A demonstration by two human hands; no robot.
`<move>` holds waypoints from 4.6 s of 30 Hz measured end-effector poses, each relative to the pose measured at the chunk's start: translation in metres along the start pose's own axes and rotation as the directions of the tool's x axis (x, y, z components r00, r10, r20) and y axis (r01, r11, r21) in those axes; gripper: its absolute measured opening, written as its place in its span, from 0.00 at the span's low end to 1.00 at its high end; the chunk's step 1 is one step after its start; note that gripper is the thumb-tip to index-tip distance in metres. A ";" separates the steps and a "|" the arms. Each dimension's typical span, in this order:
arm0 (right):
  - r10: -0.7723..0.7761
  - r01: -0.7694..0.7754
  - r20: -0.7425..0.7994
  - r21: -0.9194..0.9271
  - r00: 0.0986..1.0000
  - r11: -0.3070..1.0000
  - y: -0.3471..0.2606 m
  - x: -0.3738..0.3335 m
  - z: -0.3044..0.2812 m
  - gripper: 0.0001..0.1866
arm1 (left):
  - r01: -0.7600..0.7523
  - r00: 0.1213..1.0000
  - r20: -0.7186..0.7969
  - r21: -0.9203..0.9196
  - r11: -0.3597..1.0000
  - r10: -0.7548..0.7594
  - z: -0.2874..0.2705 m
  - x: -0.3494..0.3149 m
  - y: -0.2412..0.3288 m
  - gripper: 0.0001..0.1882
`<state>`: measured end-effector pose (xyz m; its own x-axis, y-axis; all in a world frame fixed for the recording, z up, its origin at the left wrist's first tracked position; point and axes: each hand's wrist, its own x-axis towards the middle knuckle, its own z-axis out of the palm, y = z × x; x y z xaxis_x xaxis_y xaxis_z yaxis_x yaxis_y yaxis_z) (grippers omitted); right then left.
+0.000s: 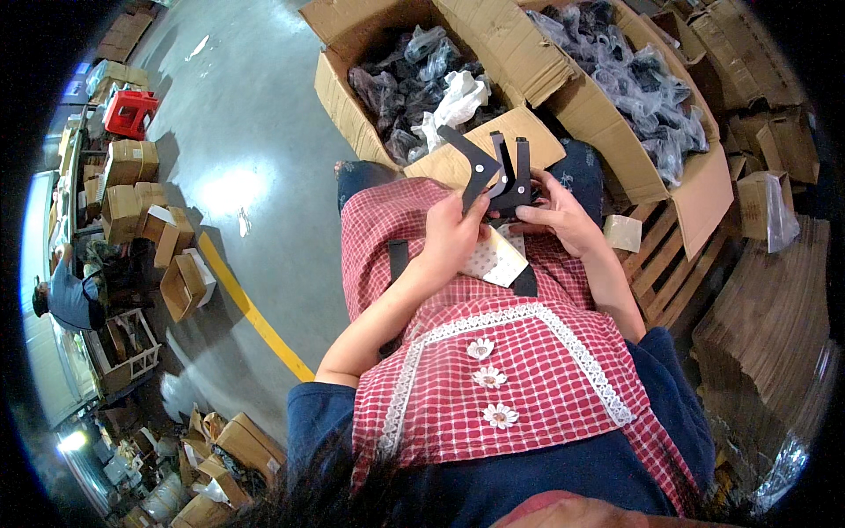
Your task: The person wipes a black plastic component with a cloth, selects several matching plastic parts from a box, and places them into a clear plastic bag.
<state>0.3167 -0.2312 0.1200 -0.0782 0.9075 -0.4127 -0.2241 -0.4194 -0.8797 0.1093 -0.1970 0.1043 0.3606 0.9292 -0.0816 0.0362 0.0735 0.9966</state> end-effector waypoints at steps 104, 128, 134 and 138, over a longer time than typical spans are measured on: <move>-0.340 0.345 0.080 -0.357 0.937 0.868 -0.042 0.015 -0.031 0.22 | 0.494 0.859 0.391 -0.467 0.733 -0.330 0.023 0.057 0.019 0.16; -0.299 0.290 -0.215 -0.075 0.930 0.954 -0.045 -0.005 -0.024 0.08 | 0.503 0.861 0.454 -0.692 0.519 -0.230 0.002 0.035 0.028 0.24; -0.259 0.369 -0.363 0.278 0.895 0.887 -0.015 -0.001 0.006 0.21 | 0.241 0.968 0.203 -0.617 0.749 -0.144 0.016 0.031 0.028 0.21; -0.184 0.322 -0.332 0.432 0.925 0.842 0.009 0.007 0.002 0.21 | 0.136 0.990 0.097 -0.508 0.850 -0.100 0.020 0.024 0.024 0.21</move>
<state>0.3126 -0.2284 0.1094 0.2914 0.9089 -0.2984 -0.6333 -0.0505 -0.7723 0.1374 -0.1800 0.1266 0.4436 0.8777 -0.1812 -0.3942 0.3727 0.8401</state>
